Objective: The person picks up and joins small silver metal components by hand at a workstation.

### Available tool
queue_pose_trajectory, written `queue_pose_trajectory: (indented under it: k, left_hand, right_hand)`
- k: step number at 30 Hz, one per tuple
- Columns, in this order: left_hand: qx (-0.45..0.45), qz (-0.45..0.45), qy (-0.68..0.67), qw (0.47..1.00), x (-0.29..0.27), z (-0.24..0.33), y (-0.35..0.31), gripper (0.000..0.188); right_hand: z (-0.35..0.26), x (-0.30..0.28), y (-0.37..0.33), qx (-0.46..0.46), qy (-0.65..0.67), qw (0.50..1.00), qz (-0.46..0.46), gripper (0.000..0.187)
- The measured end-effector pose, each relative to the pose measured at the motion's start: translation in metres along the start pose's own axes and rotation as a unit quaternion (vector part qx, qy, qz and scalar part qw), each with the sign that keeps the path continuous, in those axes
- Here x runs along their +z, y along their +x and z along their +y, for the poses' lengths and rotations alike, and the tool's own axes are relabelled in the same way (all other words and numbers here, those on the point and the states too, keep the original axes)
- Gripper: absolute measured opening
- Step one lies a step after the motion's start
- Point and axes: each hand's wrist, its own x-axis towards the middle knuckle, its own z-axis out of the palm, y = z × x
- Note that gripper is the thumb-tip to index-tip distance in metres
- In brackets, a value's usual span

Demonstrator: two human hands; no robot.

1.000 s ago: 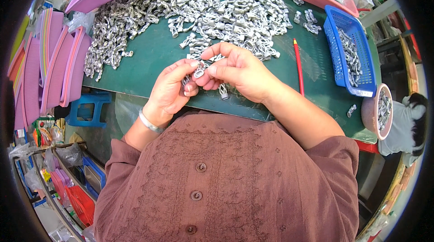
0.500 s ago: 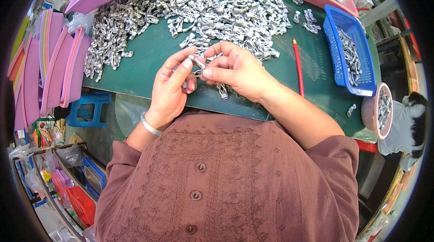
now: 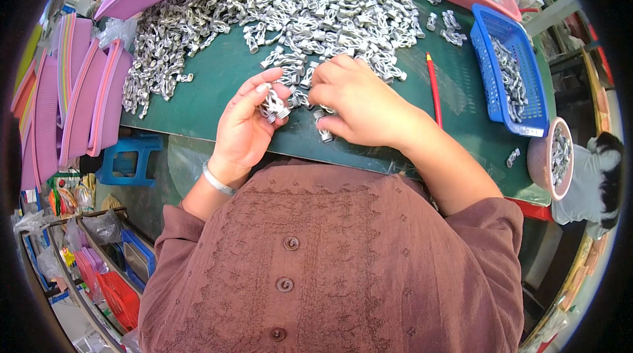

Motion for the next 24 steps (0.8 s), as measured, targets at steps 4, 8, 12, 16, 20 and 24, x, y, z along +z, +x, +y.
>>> queue_pose_trajectory:
  k: [4,8,12,16,20,24]
  left_hand:
    - [-0.024,0.014,-0.018,0.999,0.000,0.003,-0.003,0.025]
    - [-0.036,0.024,0.042,0.998,0.002,0.000,-0.006,0.020]
    - [-0.058,-0.009,0.159,0.986,0.005,-0.002,-0.009,0.017]
    - [0.009,-0.027,0.324,0.946,0.014,-0.005,-0.011,0.020]
    - [0.091,-0.035,0.369,0.924,0.018,-0.007,-0.010,0.020]
    - [0.124,-0.037,0.384,0.914,0.021,-0.005,-0.011,0.018]
  right_hand:
    - [-0.004,0.005,-0.004,-0.023,-0.068,0.997,0.011,0.031]
    - [-0.002,0.008,-0.003,-0.023,-0.028,0.999,0.028,0.028]
    - [-0.003,0.007,-0.001,0.007,0.050,0.998,0.037,0.021]
    - [-0.007,0.008,0.001,0.014,0.082,0.992,0.093,0.018]
    - [-0.007,0.011,0.003,-0.016,0.101,0.987,0.128,0.025]
    - [-0.006,0.015,0.001,-0.014,0.090,0.986,0.141,0.035]
